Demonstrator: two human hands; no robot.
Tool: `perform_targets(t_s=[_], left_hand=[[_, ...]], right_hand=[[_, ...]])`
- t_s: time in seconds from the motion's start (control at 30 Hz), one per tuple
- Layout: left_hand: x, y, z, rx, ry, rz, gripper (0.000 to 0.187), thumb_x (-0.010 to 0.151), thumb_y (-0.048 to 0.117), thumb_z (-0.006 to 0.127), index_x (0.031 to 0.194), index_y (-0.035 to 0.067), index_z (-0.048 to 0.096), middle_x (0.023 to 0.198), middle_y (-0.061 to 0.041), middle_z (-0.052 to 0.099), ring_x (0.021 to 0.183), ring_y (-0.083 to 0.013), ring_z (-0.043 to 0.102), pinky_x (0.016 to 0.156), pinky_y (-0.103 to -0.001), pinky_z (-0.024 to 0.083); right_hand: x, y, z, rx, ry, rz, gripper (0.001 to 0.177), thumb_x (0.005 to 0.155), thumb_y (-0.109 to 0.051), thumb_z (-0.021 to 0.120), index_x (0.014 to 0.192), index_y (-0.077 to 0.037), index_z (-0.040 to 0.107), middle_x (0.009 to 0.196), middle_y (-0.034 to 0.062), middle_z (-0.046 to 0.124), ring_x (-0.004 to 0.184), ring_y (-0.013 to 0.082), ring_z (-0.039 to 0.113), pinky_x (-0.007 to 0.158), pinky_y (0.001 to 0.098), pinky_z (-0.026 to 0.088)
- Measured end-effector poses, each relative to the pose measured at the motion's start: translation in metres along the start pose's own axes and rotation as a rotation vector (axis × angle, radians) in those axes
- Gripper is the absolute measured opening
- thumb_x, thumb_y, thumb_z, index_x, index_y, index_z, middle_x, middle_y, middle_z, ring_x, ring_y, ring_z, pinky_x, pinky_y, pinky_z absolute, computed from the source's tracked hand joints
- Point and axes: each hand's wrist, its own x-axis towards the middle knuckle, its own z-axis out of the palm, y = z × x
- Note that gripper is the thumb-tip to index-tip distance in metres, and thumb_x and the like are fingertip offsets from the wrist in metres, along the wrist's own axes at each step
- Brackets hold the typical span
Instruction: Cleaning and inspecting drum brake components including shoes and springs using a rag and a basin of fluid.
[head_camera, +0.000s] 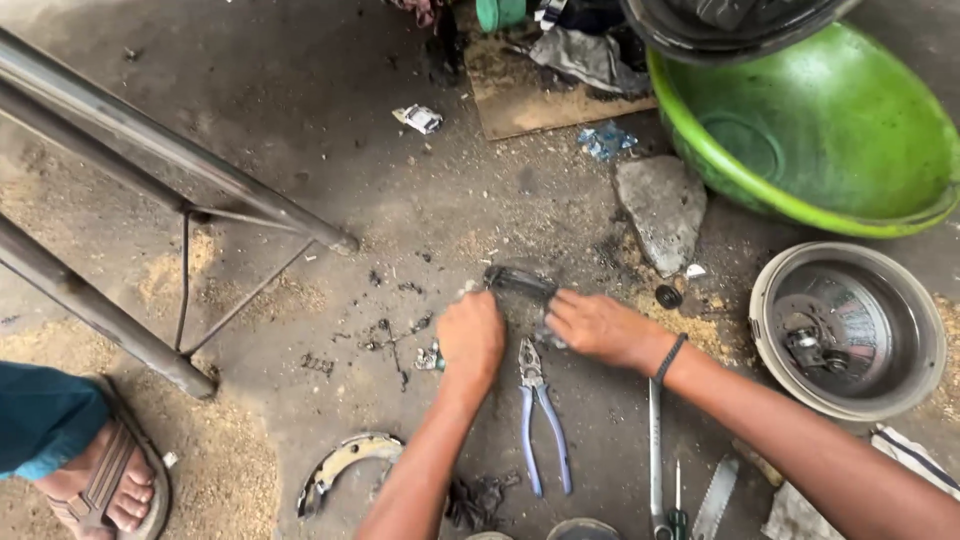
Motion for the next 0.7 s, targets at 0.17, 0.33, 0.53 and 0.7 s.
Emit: perform_targets(t_s=[0.17,0.33,0.53,0.7], left_hand=[[0.004,0.02,-0.005,0.086,-0.066,0.164,0.021,0.092,0.012,0.058,0.093,0.008,0.079,0.094,-0.018,0.076,0.087,-0.0342,0.077,0.074,-0.044,0.062],[0.024,0.004,-0.033,0.188,-0.132,0.198,0.021,0.094,0.017,0.06,0.101,0.01,0.079,0.1,-0.015,0.076,0.093,-0.0329,0.076,0.078,-0.042,0.061],[0.03,-0.024,-0.054,0.144,-0.192,0.043,0.022,0.09,0.016,0.061,0.104,0.009,0.076,0.103,-0.018,0.074,0.095,-0.0358,0.074,0.079,-0.046,0.06],[0.023,-0.047,0.0,0.153,0.007,0.16,0.019,0.092,0.013,0.06,0.091,0.008,0.078,0.094,-0.021,0.076,0.087,-0.0373,0.076,0.079,-0.045,0.061]], right_hand=[[-0.01,0.004,0.005,0.042,-0.019,0.079,0.008,0.085,0.001,0.062,0.092,0.002,0.059,0.095,0.0161,0.063,0.09,0.0298,0.067,0.068,0.0379,0.062],[-0.027,0.012,0.01,0.008,-0.086,0.093,0.016,0.086,-0.002,0.061,0.101,0.004,0.061,0.104,0.0197,0.066,0.103,0.0346,0.067,0.074,0.0406,0.063],[-0.025,0.014,0.009,-0.05,-0.037,0.114,0.026,0.088,-0.005,0.061,0.112,0.004,0.062,0.118,0.023,0.067,0.119,0.0397,0.063,0.083,0.0422,0.062],[-0.019,0.011,0.003,-0.005,-0.024,0.141,0.031,0.082,-0.006,0.063,0.111,0.002,0.063,0.116,0.0222,0.067,0.116,0.0402,0.064,0.087,0.0457,0.058]])
